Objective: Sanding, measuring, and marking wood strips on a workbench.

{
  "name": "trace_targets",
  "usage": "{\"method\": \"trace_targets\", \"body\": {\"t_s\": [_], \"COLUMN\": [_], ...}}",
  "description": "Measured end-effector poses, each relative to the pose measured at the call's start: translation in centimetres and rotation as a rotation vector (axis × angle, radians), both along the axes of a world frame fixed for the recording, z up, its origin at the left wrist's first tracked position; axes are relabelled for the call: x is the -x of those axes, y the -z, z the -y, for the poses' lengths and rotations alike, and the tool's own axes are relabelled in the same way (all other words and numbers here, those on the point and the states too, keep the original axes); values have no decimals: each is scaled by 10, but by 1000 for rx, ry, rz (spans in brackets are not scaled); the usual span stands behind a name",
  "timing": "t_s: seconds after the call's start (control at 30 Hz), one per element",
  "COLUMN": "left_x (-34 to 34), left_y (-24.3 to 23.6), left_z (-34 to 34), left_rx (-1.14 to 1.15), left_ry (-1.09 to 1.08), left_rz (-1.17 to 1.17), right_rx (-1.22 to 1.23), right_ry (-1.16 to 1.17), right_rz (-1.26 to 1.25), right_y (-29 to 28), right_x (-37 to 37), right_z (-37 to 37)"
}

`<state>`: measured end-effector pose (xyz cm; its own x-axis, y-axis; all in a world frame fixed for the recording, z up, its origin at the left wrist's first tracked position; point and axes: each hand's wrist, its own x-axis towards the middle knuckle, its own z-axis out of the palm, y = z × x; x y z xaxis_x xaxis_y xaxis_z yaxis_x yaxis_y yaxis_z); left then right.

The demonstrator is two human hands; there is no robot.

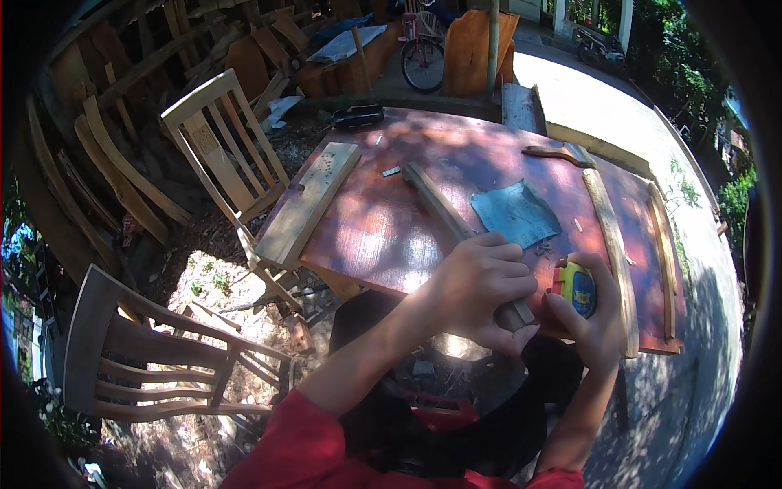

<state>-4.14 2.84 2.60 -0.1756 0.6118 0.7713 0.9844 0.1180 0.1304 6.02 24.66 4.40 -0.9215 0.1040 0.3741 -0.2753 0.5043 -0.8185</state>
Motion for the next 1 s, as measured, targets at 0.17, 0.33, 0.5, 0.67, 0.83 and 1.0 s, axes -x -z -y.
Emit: {"method": "trace_targets", "body": {"t_s": [0.17, 0.33, 0.5, 0.67, 0.83, 1.0], "left_x": [-1, -20, -34, -16, -15, -3], "left_y": [3, -21, -42, -58, -42, -42], "left_z": [-1, 29, 98, 159, 198, 233], "left_rx": [62, 169, 365, 726, 738, 784], "left_ry": [30, 58, -80, -255, -280, -216], "left_rz": [-45, -46, -229, -114, -190, -255], "right_rx": [-376, -535, -588, -545, -57, 131], "right_ry": [230, 476, 515, 352, -396, -824], "right_rz": [-81, -230, -279, -438, -154, 96], "right_y": [6, 17, 24, 22, 16, 16], "right_x": [3, 5, 6, -11, -19, -4], "right_z": [-7, -6, -4, 5, 111, 194]}}
